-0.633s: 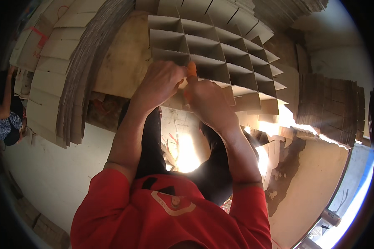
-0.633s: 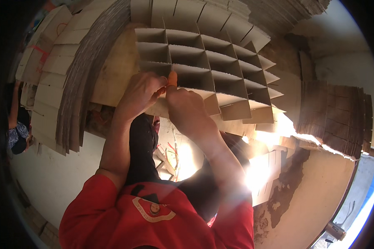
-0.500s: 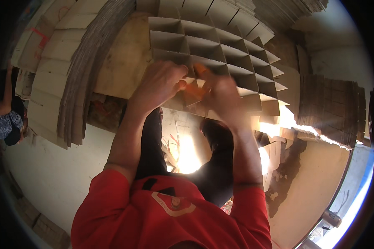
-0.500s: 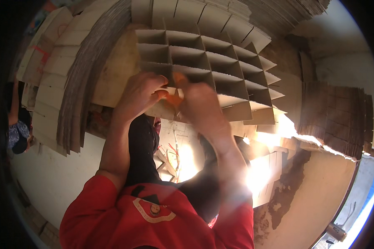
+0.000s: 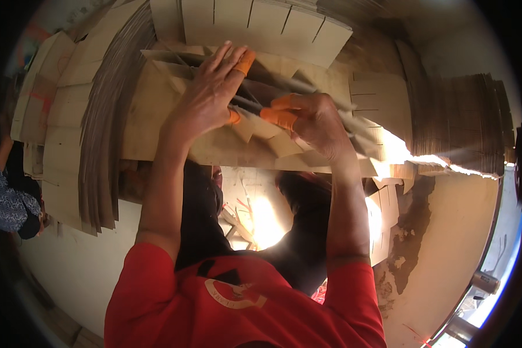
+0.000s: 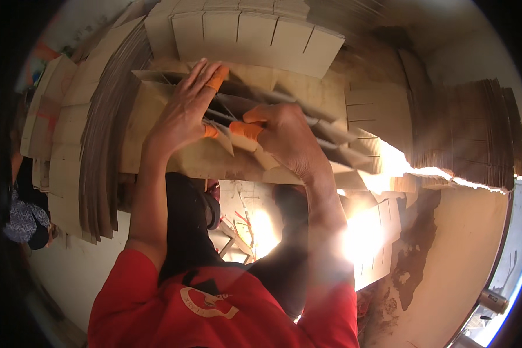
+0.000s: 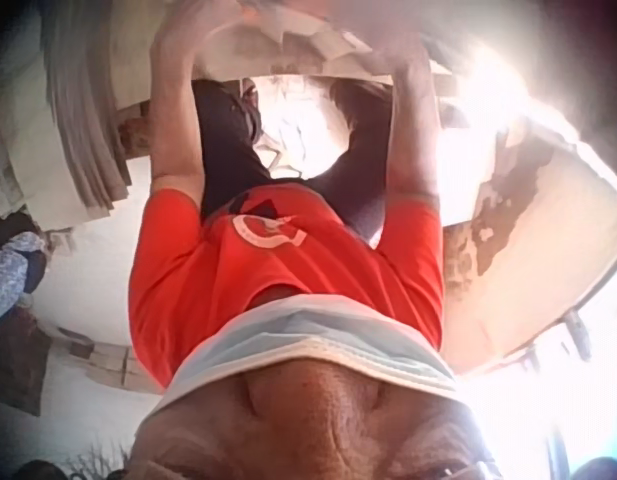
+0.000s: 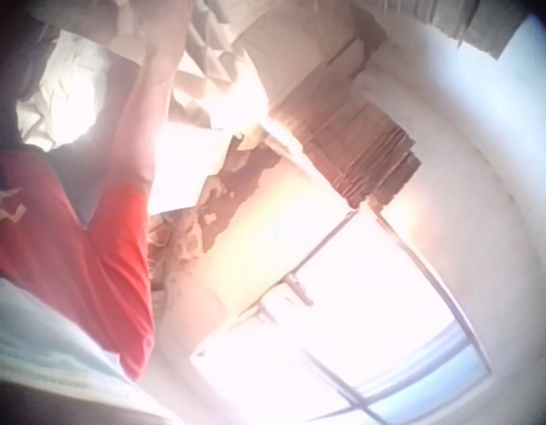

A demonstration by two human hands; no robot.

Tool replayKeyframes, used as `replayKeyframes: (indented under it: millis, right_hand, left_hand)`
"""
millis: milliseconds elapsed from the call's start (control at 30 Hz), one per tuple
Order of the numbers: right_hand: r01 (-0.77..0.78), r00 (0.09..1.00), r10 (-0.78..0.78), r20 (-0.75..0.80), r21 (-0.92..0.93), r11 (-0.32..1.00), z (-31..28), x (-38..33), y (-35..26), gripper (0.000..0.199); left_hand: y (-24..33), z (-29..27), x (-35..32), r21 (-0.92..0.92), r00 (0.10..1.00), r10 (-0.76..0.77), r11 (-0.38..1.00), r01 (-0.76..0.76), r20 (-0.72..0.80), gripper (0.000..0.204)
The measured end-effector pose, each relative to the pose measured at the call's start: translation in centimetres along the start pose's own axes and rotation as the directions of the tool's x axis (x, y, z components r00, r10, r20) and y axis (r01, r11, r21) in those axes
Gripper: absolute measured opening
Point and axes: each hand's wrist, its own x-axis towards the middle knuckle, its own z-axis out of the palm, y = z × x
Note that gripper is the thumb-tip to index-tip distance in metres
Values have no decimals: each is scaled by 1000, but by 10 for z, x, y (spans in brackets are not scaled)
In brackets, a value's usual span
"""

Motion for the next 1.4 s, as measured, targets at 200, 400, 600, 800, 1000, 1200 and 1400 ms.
replayKeyframes:
  millis: [200,400,600,800,1000,1200,1400]
  right_hand:
    - [50,870,-405,-282,-767,640,-6,7,40,59]
    - [66,911,-332,-243,-711,700,-7,-4,49,9]
    - [70,951,-271,-148,-751,656,-5,2,35,9]
    - [48,817,-487,-310,-804,592,-26,-36,-16,17]
    - [42,428,-776,-464,-847,530,-30,-31,-29,29]
    - [-73,469,-656,-591,-767,638,-48,-13,30,26]
    - [-566,326,-313,-892,-449,691,-112,-45,142,30]
  left_hand:
    - [-34,29,40,-76,993,114,991,-111,28,68]
    - [-24,20,37,-128,980,141,984,-123,143,47]
    - [-51,31,23,-225,972,198,960,-166,126,30]
    - [31,-71,16,226,914,386,908,-354,-120,20]
    - [12,-133,-37,673,840,381,739,-26,-387,30]
    - [-123,-134,-128,763,835,-189,342,549,-516,42]
    - [-127,-119,-135,821,696,-681,250,513,-228,17]
